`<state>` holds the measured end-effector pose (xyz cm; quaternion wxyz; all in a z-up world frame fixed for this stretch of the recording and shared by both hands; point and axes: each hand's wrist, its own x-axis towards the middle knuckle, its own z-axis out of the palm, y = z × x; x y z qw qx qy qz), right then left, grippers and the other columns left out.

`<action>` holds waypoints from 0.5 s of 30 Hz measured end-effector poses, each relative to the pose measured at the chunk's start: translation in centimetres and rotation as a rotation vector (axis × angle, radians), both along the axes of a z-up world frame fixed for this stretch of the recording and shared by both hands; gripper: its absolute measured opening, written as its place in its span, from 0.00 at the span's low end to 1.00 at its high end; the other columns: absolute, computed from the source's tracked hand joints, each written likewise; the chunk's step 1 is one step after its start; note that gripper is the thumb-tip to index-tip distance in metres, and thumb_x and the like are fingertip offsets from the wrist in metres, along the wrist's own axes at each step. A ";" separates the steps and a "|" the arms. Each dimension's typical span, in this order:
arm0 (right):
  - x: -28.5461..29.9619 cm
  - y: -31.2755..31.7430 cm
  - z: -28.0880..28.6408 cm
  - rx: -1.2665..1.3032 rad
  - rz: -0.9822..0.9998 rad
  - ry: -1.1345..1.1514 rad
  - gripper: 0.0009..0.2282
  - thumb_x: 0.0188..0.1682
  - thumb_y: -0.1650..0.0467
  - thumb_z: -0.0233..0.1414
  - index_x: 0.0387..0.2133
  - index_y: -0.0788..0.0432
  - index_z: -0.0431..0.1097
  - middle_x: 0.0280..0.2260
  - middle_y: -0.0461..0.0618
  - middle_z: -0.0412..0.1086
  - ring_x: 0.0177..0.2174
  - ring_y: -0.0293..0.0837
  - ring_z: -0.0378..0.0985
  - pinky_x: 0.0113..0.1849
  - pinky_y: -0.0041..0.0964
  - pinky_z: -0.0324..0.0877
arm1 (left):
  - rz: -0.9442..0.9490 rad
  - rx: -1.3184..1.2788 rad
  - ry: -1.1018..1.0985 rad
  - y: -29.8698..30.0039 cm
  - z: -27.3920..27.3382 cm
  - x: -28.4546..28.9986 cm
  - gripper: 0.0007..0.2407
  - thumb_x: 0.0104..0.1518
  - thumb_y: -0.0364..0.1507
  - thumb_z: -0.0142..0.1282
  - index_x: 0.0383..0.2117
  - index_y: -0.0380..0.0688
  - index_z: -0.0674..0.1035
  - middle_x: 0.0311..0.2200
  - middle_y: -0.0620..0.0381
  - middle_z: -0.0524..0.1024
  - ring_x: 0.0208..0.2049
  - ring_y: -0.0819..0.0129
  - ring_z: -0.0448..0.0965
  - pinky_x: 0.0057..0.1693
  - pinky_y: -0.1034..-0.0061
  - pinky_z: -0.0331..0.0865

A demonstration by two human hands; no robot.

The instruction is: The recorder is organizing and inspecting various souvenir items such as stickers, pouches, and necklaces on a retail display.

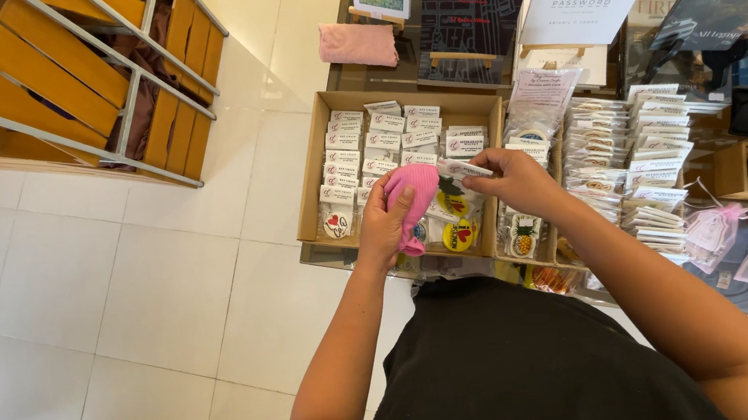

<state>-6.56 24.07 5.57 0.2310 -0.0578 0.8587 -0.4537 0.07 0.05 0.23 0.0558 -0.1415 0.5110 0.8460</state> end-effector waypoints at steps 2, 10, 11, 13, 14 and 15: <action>0.0 -0.2 -0.5 -0.078 -0.011 -0.039 0.11 0.49 0.66 0.61 0.40 0.60 0.76 0.30 0.48 0.76 0.29 0.37 0.72 0.32 0.33 0.68 | -0.013 0.031 0.018 0.0 0.2 0.0 0.25 0.58 0.34 0.63 0.60 0.38 0.69 0.52 0.52 0.74 0.50 0.70 0.76 0.52 0.78 0.75; -0.8 -1.3 -4.0 -0.452 -0.159 -0.381 0.16 0.51 0.69 0.59 0.50 0.63 0.70 0.36 0.48 0.75 0.34 0.36 0.78 0.35 0.31 0.74 | -0.106 0.013 -0.022 0.0 1.6 0.4 0.29 0.53 0.28 0.67 0.62 0.40 0.67 0.52 0.51 0.74 0.50 0.69 0.77 0.53 0.76 0.76; -0.9 -1.6 -3.8 -0.489 -0.172 -0.420 0.16 0.50 0.69 0.58 0.50 0.62 0.70 0.37 0.49 0.76 0.35 0.38 0.80 0.36 0.32 0.75 | -0.103 -0.015 0.002 -0.1 1.6 0.5 0.28 0.53 0.27 0.67 0.61 0.39 0.68 0.51 0.51 0.75 0.50 0.69 0.78 0.54 0.77 0.76; -0.9 -2.2 -3.3 -0.526 -0.190 -0.461 0.16 0.50 0.70 0.57 0.50 0.61 0.69 0.37 0.50 0.76 0.37 0.40 0.82 0.37 0.33 0.76 | -0.103 -0.041 0.023 -0.3 1.2 0.3 0.27 0.53 0.25 0.67 0.60 0.38 0.69 0.50 0.51 0.76 0.49 0.70 0.78 0.54 0.77 0.76; -0.8 -2.6 -2.9 -0.569 -0.189 -0.477 0.16 0.50 0.70 0.57 0.50 0.61 0.69 0.38 0.48 0.76 0.37 0.40 0.82 0.39 0.33 0.77 | -0.077 -0.094 0.050 -0.5 0.8 0.2 0.25 0.53 0.24 0.67 0.57 0.37 0.71 0.48 0.52 0.77 0.47 0.71 0.79 0.53 0.77 0.76; -0.7 -3.0 -2.6 -0.612 -0.188 -0.493 0.16 0.49 0.70 0.57 0.50 0.62 0.68 0.38 0.47 0.77 0.38 0.40 0.82 0.41 0.34 0.79 | -0.051 -0.146 0.077 -0.7 0.4 0.1 0.23 0.53 0.23 0.66 0.55 0.36 0.72 0.46 0.53 0.78 0.46 0.71 0.79 0.53 0.77 0.76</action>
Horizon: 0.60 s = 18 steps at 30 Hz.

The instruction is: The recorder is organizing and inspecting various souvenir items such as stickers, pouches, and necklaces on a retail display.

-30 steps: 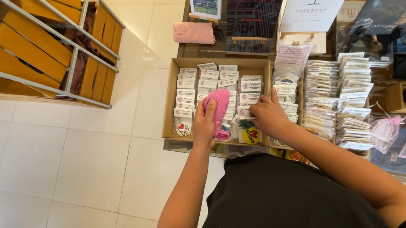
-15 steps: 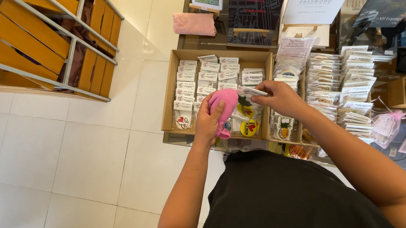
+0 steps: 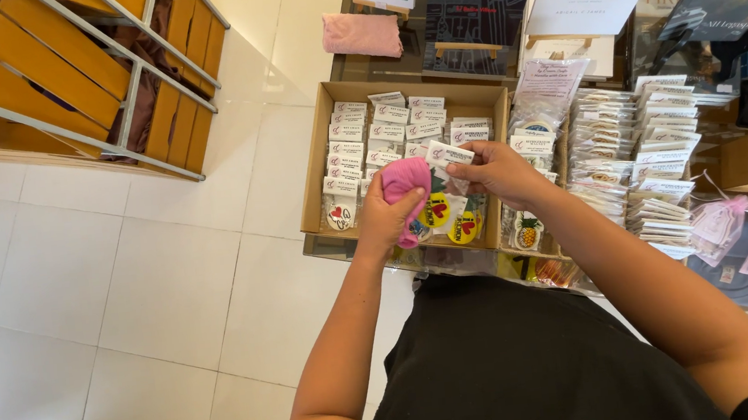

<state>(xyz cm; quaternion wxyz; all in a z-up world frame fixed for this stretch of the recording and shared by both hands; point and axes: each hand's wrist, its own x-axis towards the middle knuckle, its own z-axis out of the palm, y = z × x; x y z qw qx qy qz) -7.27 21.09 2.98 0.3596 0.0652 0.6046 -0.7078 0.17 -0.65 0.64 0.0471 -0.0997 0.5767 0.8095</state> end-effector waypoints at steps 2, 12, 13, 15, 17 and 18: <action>0.0 -0.5 -0.1 -0.005 0.008 0.005 0.16 0.50 0.70 0.57 0.50 0.62 0.68 0.38 0.48 0.76 0.38 0.40 0.82 0.41 0.34 0.79 | 0.021 -0.015 0.016 -0.7 -0.1 -0.4 0.22 0.52 0.23 0.67 0.53 0.36 0.73 0.45 0.53 0.79 0.44 0.71 0.80 0.52 0.76 0.77; 1.4 -0.3 -2.5 1.039 0.451 1.081 0.08 0.53 0.67 0.56 0.42 0.48 0.80 0.37 0.43 0.80 0.43 0.50 0.76 0.51 0.47 0.69 | 0.192 -0.309 -0.031 -3.7 1.2 -0.2 0.16 0.52 0.24 0.66 0.47 0.37 0.76 0.41 0.53 0.81 0.40 0.73 0.81 0.48 0.78 0.76; 1.8 -0.6 -2.9 1.037 0.452 1.083 0.08 0.53 0.67 0.56 0.42 0.48 0.80 0.37 0.43 0.80 0.43 0.50 0.76 0.51 0.47 0.69 | 0.195 -0.310 -0.031 -3.7 0.9 -0.3 0.16 0.52 0.24 0.66 0.47 0.37 0.76 0.41 0.53 0.81 0.40 0.73 0.81 0.48 0.78 0.76; 2.8 -1.2 -3.6 1.098 0.460 1.140 0.08 0.47 0.65 0.57 0.37 0.50 0.80 0.37 0.45 0.78 0.44 0.52 0.71 0.48 0.49 0.61 | 0.197 -0.516 0.107 -3.6 0.3 -0.4 0.18 0.51 0.26 0.66 0.48 0.37 0.75 0.42 0.53 0.80 0.41 0.72 0.81 0.49 0.79 0.74; 3.6 -1.9 -3.8 1.118 0.476 1.145 0.08 0.48 0.64 0.57 0.38 0.49 0.80 0.37 0.44 0.77 0.46 0.50 0.70 0.49 0.48 0.60 | 0.193 -0.515 0.088 -3.5 0.3 -0.8 0.18 0.51 0.26 0.66 0.49 0.37 0.75 0.41 0.53 0.80 0.41 0.72 0.81 0.49 0.78 0.74; 4.0 -2.1 -3.9 1.140 0.495 1.149 0.09 0.48 0.63 0.58 0.39 0.49 0.79 0.37 0.44 0.76 0.47 0.49 0.69 0.50 0.47 0.59 | 0.189 -0.512 0.067 -3.4 0.3 -1.0 0.18 0.51 0.26 0.66 0.49 0.37 0.75 0.41 0.53 0.81 0.41 0.71 0.81 0.49 0.78 0.74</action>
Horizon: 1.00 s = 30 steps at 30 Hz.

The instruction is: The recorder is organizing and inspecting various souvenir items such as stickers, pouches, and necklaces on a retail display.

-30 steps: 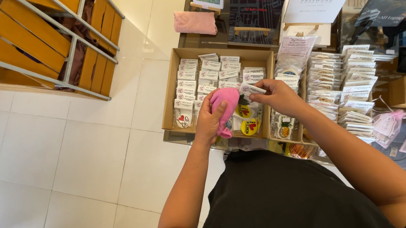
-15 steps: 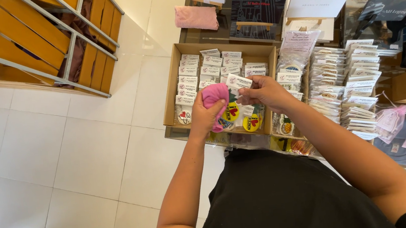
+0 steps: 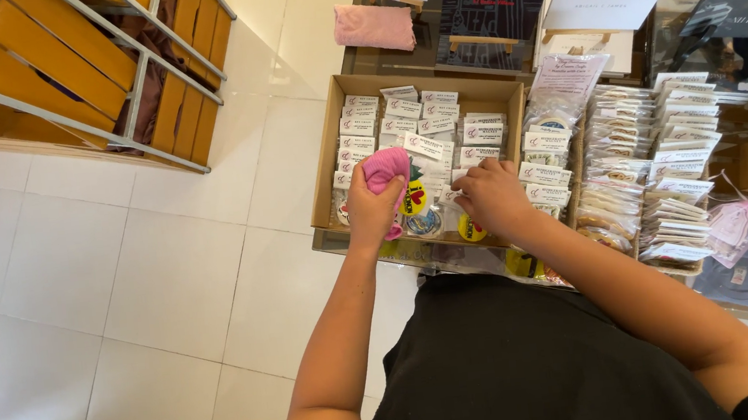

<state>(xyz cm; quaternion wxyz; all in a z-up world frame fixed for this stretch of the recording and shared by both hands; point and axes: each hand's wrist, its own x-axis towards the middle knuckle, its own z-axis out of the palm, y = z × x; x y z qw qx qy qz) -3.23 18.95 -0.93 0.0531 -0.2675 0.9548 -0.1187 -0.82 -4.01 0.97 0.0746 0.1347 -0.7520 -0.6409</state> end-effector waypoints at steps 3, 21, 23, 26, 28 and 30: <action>0.2 -0.1 0.5 -0.022 -0.024 0.057 0.11 0.47 0.64 0.59 0.42 0.48 0.78 0.38 0.44 0.74 0.47 0.49 0.68 0.51 0.49 0.59 | 0.018 0.168 -0.009 -0.2 -0.1 -0.5 0.18 0.51 0.27 0.65 0.48 0.36 0.75 0.40 0.53 0.81 0.40 0.69 0.81 0.49 0.75 0.76; 0.0 0.0 3.4 0.184 -0.051 0.095 0.18 0.42 0.59 0.62 0.44 0.51 0.74 0.46 0.51 0.69 0.55 0.54 0.61 0.53 0.51 0.54 | -0.133 -0.359 -0.306 -0.2 -1.7 -1.0 0.25 0.53 0.34 0.60 0.58 0.45 0.70 0.46 0.40 0.80 0.49 0.46 0.81 0.54 0.61 0.73; 0.5 -0.5 3.7 0.188 -0.039 0.058 0.19 0.42 0.59 0.62 0.45 0.52 0.74 0.44 0.51 0.68 0.53 0.54 0.61 0.53 0.50 0.55 | -0.129 -0.396 -0.268 0.0 -0.3 -0.5 0.24 0.54 0.33 0.60 0.59 0.45 0.70 0.45 0.40 0.81 0.49 0.45 0.81 0.54 0.60 0.73; 0.9 -0.6 2.9 0.184 -0.016 0.024 0.19 0.41 0.59 0.63 0.43 0.53 0.74 0.43 0.49 0.68 0.52 0.52 0.63 0.52 0.48 0.56 | -0.115 -0.416 -0.203 0.4 1.7 -0.2 0.24 0.55 0.32 0.59 0.60 0.43 0.70 0.45 0.39 0.81 0.49 0.46 0.81 0.54 0.61 0.73; 1.1 -0.7 2.3 0.174 -0.008 0.020 0.18 0.40 0.60 0.63 0.41 0.53 0.74 0.43 0.47 0.68 0.52 0.51 0.63 0.52 0.48 0.56 | -0.109 -0.401 -0.184 0.5 2.3 0.1 0.24 0.55 0.33 0.60 0.60 0.42 0.70 0.45 0.40 0.81 0.48 0.47 0.82 0.54 0.62 0.73; 1.1 -0.8 2.0 0.147 -0.016 0.063 0.17 0.37 0.61 0.64 0.37 0.55 0.74 0.40 0.50 0.70 0.49 0.52 0.64 0.50 0.48 0.57 | -0.134 -0.289 -0.140 0.6 2.4 0.5 0.24 0.53 0.34 0.62 0.57 0.42 0.72 0.44 0.42 0.82 0.46 0.52 0.83 0.52 0.65 0.74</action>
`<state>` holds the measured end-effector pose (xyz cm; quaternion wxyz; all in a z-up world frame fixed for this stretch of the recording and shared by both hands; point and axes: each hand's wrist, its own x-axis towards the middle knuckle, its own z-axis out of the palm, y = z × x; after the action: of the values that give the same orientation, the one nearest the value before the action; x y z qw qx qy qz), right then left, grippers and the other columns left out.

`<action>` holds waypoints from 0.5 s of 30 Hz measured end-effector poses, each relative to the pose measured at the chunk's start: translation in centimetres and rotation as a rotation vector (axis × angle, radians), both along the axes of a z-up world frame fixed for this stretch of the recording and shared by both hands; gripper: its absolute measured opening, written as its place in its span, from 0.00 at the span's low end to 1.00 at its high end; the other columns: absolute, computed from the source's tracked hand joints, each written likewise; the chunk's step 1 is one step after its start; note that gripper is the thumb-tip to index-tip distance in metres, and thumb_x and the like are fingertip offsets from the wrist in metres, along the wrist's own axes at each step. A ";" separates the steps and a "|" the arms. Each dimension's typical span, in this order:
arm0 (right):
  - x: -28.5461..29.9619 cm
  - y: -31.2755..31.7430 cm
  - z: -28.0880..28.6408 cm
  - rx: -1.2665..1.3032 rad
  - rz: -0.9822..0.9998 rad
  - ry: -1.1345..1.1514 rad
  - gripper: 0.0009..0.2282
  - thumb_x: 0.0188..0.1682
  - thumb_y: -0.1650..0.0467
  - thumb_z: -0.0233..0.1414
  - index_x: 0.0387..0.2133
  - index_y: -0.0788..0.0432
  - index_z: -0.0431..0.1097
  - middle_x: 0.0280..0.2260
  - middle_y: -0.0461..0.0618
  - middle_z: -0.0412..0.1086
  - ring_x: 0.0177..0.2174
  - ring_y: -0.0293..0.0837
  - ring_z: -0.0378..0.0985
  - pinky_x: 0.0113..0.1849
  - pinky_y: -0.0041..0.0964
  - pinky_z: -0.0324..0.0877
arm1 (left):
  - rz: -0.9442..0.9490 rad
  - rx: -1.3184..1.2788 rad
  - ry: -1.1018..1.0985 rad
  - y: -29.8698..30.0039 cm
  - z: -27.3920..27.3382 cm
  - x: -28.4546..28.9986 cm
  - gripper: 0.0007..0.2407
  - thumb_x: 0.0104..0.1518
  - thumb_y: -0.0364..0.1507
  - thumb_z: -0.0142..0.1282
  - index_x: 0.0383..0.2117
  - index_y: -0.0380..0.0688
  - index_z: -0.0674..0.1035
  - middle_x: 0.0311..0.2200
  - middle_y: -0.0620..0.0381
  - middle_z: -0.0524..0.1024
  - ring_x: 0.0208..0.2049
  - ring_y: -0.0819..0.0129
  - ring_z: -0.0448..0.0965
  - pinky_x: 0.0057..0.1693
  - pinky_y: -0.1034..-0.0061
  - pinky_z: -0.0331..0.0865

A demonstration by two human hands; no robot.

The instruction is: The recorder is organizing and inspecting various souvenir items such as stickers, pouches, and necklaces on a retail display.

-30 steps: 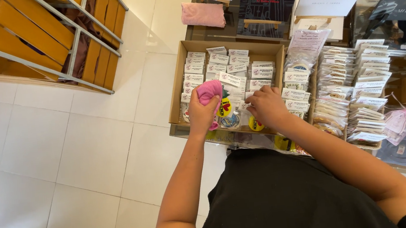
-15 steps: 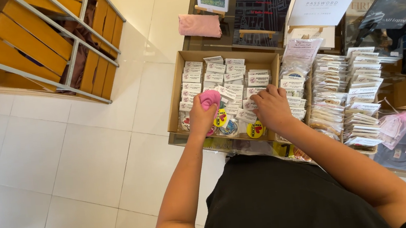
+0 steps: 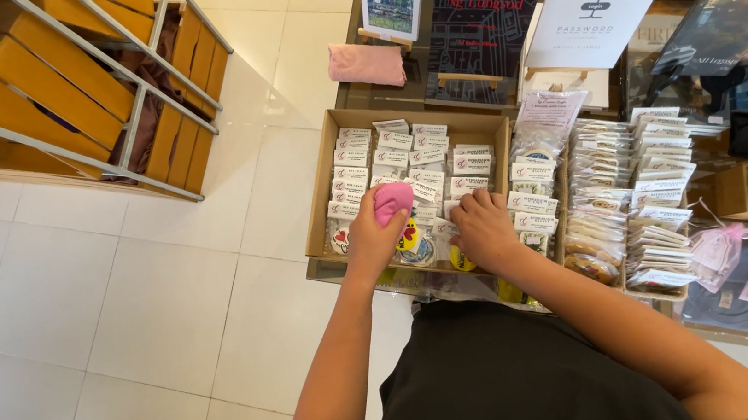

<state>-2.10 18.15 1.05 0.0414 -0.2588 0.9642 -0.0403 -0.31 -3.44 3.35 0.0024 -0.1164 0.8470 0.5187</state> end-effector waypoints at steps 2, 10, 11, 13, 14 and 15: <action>-0.2 0.1 -0.5 -0.006 -0.002 -0.047 0.15 0.39 0.62 0.64 0.36 0.55 0.73 0.37 0.49 0.72 0.48 0.52 0.66 0.49 0.48 0.58 | 0.003 0.065 0.020 -0.3 -1.3 0.1 0.24 0.53 0.34 0.64 0.57 0.42 0.72 0.45 0.44 0.82 0.46 0.56 0.83 0.52 0.67 0.75; -3.0 0.7 1.7 -0.355 -0.193 -0.453 0.09 0.45 0.64 0.61 0.32 0.56 0.75 0.33 0.47 0.78 0.40 0.48 0.74 0.44 0.47 0.67 | 0.000 0.508 -0.321 0.3 0.2 0.5 0.26 0.49 0.33 0.64 0.57 0.46 0.72 0.45 0.51 0.78 0.36 0.61 0.79 0.36 0.60 0.71; -3.4 0.9 1.7 -0.480 -0.206 -0.502 0.10 0.44 0.64 0.61 0.34 0.56 0.75 0.33 0.46 0.78 0.39 0.47 0.77 0.43 0.45 0.70 | -0.092 0.442 -0.169 0.5 -1.0 0.4 0.25 0.51 0.33 0.66 0.57 0.44 0.72 0.46 0.52 0.79 0.40 0.66 0.80 0.44 0.68 0.73; -4.0 1.2 1.8 -0.606 -0.220 -0.549 0.12 0.44 0.64 0.62 0.36 0.56 0.75 0.34 0.46 0.78 0.38 0.45 0.80 0.42 0.43 0.74 | -0.185 0.375 -0.018 1.0 -1.7 0.3 0.25 0.52 0.33 0.68 0.56 0.41 0.72 0.46 0.52 0.80 0.45 0.71 0.81 0.51 0.75 0.76; -4.3 1.3 1.8 -0.618 -0.222 -0.568 0.11 0.45 0.63 0.60 0.37 0.55 0.75 0.34 0.45 0.78 0.38 0.45 0.81 0.43 0.43 0.73 | -0.134 0.369 -0.060 1.2 -1.3 0.2 0.25 0.51 0.33 0.67 0.56 0.42 0.73 0.44 0.53 0.81 0.43 0.71 0.81 0.49 0.76 0.76; -4.4 1.3 1.8 -0.629 -0.225 -0.589 0.12 0.46 0.62 0.59 0.37 0.55 0.76 0.34 0.44 0.78 0.38 0.45 0.81 0.44 0.43 0.73 | -0.082 0.363 -0.103 1.5 -0.9 0.2 0.24 0.50 0.32 0.66 0.55 0.43 0.74 0.42 0.55 0.82 0.40 0.72 0.82 0.47 0.76 0.77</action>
<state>-6.53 19.44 2.84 0.2291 -0.1296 0.8742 -0.4081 -0.10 -1.93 2.45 0.0881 -0.1058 0.7422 0.6559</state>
